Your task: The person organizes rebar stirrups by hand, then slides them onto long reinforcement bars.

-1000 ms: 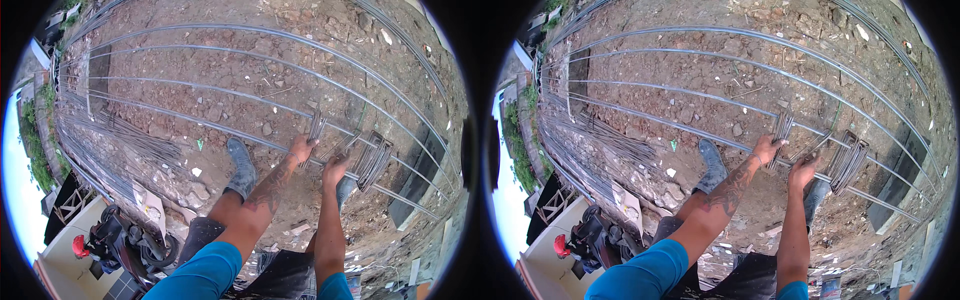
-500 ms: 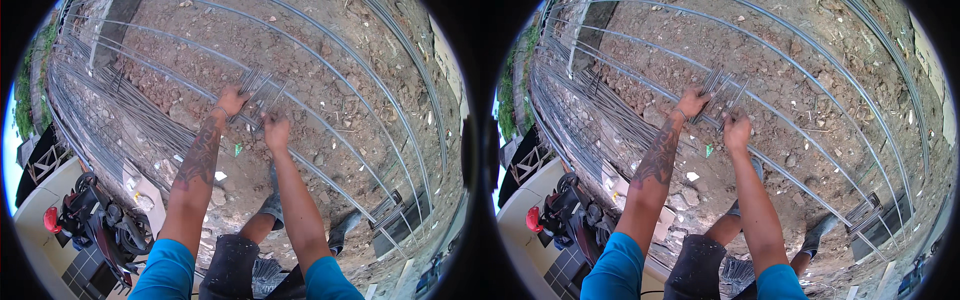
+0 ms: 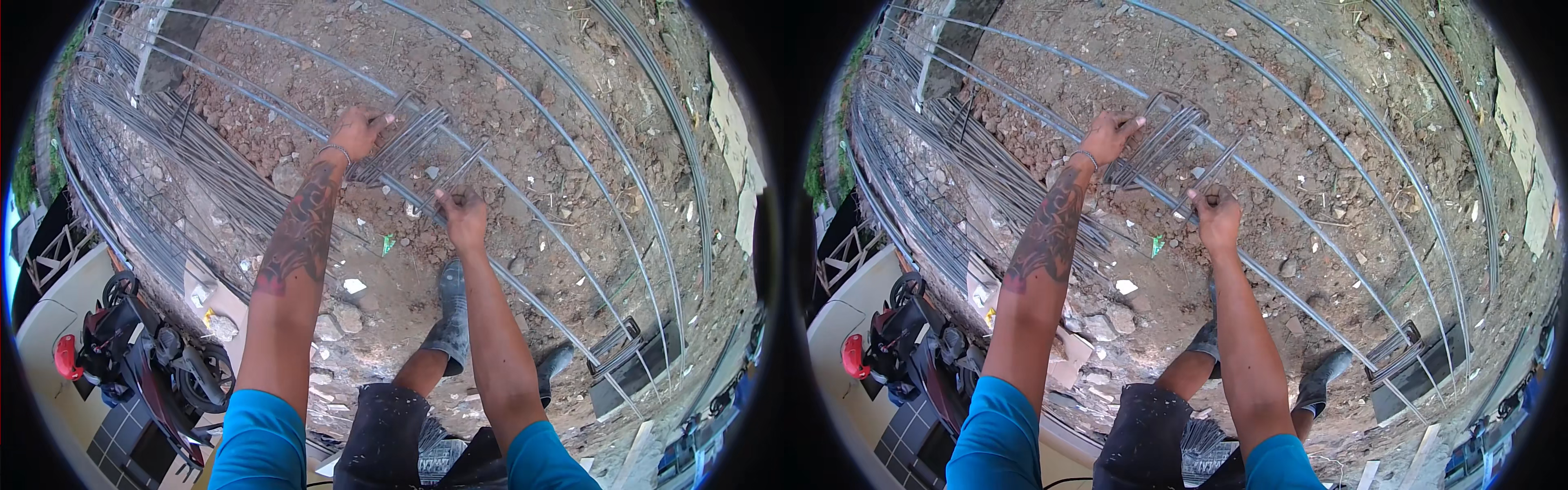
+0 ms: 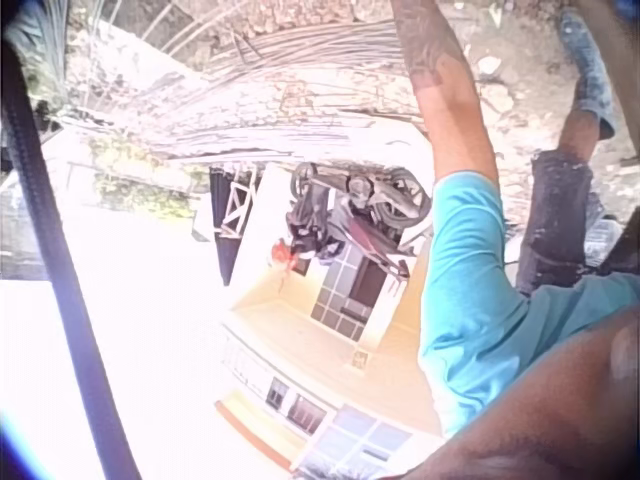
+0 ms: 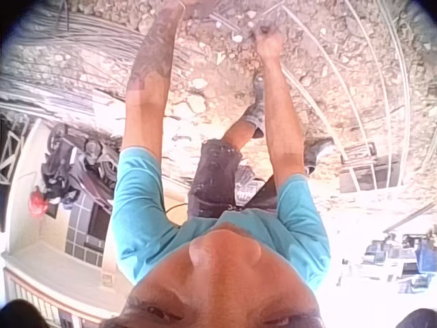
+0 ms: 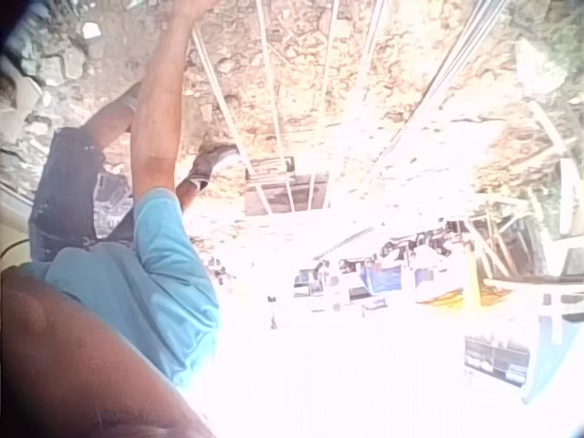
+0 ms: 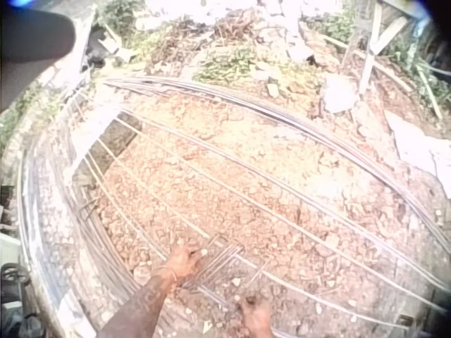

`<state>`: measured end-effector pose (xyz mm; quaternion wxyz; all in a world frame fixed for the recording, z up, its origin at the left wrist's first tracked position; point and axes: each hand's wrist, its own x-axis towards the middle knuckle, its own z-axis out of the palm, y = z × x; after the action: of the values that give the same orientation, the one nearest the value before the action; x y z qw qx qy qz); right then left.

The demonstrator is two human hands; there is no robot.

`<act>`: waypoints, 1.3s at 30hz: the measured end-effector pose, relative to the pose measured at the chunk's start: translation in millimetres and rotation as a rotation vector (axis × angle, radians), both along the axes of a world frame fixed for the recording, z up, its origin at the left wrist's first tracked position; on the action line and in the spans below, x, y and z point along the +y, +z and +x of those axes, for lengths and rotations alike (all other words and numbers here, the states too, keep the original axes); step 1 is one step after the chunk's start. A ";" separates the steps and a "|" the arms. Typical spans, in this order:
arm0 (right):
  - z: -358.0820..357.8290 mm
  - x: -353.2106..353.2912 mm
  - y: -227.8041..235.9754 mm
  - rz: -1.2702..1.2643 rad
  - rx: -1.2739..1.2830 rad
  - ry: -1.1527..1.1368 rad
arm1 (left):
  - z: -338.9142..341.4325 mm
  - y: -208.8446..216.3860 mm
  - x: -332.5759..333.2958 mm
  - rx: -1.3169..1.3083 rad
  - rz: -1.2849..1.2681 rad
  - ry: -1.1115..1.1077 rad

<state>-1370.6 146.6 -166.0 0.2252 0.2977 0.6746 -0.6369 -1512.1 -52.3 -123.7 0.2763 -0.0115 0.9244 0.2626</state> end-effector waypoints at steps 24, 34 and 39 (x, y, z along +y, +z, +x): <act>186.7 106.9 82.6 0.334 -0.104 0.006 | 225.8 35.0 146.2 0.478 -0.024 -0.194; 440.8 448.6 111.4 0.848 -0.417 -0.427 | 408.9 68.2 399.3 -0.152 0.422 -0.591; 478.0 567.0 34.6 0.906 -0.288 -0.484 | 446.6 13.5 576.1 -0.284 0.448 -0.487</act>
<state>-892.5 713.6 -131.5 0.0110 0.5966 0.7563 -0.2683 -1065.5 523.8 -110.2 0.4522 0.2336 0.7719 0.3810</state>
